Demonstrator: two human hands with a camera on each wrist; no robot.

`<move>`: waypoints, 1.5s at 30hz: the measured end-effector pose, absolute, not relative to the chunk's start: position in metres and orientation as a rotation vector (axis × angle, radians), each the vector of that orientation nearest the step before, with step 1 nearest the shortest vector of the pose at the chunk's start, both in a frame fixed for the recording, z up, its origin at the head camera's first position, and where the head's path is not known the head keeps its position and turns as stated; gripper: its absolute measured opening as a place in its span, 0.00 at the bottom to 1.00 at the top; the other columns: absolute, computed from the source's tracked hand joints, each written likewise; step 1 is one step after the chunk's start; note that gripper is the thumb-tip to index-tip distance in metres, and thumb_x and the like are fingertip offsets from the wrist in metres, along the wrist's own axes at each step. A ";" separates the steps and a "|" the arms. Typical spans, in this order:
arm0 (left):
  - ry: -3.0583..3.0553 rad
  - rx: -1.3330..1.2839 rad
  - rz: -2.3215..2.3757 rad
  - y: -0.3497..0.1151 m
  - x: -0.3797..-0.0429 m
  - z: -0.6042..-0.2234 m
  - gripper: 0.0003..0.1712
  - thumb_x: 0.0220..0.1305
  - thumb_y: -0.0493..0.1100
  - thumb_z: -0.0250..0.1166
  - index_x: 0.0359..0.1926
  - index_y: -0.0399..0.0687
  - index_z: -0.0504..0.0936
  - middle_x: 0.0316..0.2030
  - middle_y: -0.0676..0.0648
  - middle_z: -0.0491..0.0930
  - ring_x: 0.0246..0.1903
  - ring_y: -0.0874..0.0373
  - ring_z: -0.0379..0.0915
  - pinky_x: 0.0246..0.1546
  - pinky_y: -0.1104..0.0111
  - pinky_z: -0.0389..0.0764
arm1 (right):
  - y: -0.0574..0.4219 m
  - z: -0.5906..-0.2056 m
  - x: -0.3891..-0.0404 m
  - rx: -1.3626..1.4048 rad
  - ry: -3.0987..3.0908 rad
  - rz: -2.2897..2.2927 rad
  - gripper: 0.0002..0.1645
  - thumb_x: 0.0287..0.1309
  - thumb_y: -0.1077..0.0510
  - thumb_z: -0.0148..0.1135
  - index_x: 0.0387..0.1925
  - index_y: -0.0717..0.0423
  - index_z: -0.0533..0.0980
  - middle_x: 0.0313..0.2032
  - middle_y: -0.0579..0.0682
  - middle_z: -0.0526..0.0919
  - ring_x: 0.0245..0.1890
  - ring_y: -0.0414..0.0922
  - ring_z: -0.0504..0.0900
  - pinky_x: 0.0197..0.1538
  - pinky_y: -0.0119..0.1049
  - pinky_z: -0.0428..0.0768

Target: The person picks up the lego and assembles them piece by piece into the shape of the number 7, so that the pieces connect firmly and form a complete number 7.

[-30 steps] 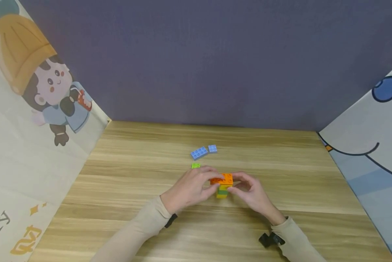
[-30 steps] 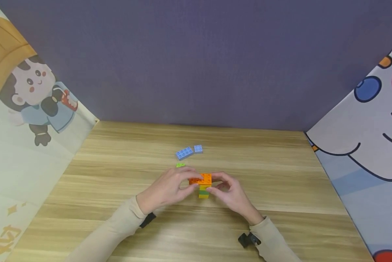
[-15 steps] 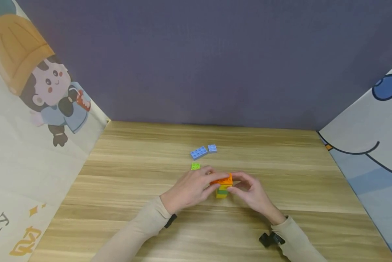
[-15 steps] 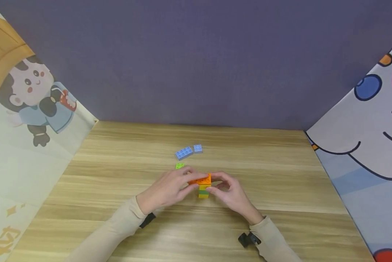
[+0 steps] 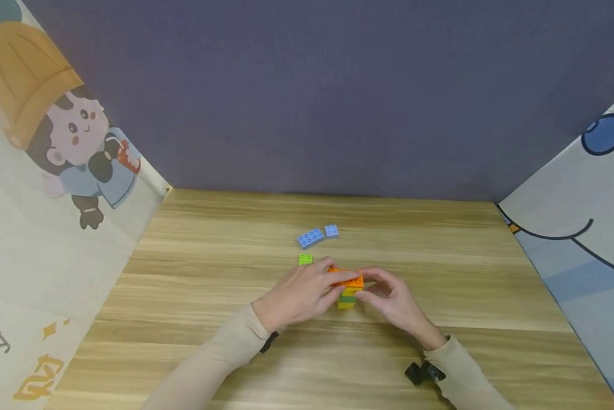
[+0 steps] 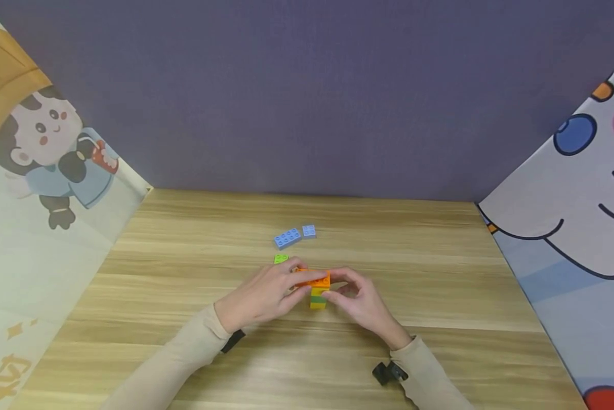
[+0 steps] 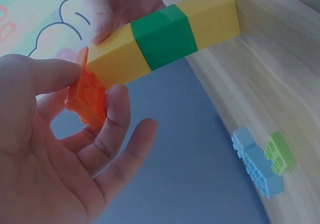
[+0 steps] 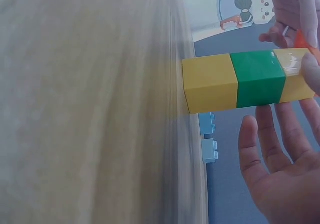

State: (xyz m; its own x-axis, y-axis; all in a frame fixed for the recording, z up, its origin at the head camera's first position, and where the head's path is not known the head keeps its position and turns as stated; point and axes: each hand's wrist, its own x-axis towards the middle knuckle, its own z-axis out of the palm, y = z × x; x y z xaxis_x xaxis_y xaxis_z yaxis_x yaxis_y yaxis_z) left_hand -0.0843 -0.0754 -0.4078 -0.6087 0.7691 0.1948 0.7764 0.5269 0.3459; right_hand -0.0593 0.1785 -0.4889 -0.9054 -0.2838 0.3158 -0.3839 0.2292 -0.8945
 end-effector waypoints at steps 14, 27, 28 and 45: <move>-2.734 -1.330 -0.634 -0.076 -0.081 -0.414 0.23 0.82 0.49 0.58 0.73 0.65 0.78 0.57 0.48 0.84 0.26 0.68 0.69 0.21 0.79 0.69 | 0.179 -0.486 -0.059 0.672 -2.420 1.738 0.22 0.63 0.71 0.72 0.58 0.62 0.81 0.54 0.51 0.88 0.52 0.31 0.85 0.50 0.36 0.89; -2.741 -1.354 -0.631 -0.076 -0.082 -0.413 0.23 0.83 0.49 0.57 0.74 0.64 0.78 0.53 0.50 0.84 0.30 0.67 0.71 0.25 0.78 0.72 | 0.174 -0.470 -0.058 0.709 -2.349 1.647 0.21 0.65 0.73 0.67 0.59 0.64 0.81 0.55 0.62 0.87 0.53 0.32 0.85 0.54 0.34 0.88; -2.750 -1.357 -0.636 -0.077 -0.083 -0.413 0.23 0.83 0.49 0.57 0.74 0.64 0.77 0.53 0.50 0.84 0.31 0.67 0.71 0.25 0.78 0.72 | 0.174 -0.470 -0.058 0.709 -2.343 1.648 0.21 0.65 0.74 0.68 0.58 0.63 0.81 0.55 0.62 0.87 0.52 0.32 0.85 0.54 0.33 0.88; -2.728 -1.382 -0.673 -0.081 -0.084 -0.421 0.24 0.85 0.52 0.54 0.77 0.65 0.74 0.56 0.51 0.83 0.31 0.67 0.72 0.28 0.77 0.73 | 0.175 -0.471 -0.060 0.721 -2.323 1.728 0.20 0.64 0.74 0.68 0.57 0.62 0.82 0.54 0.43 0.89 0.53 0.32 0.85 0.50 0.32 0.88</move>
State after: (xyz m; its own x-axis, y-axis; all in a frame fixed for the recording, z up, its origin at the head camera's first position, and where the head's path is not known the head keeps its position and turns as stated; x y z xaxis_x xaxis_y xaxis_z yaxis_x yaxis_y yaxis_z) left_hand -0.0843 -0.0806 -0.4215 -0.6102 0.7668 0.1990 0.7714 0.5179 0.3699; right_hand -0.0602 0.1753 -0.4710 -0.8716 -0.2825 0.4007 -0.4649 0.2171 -0.8583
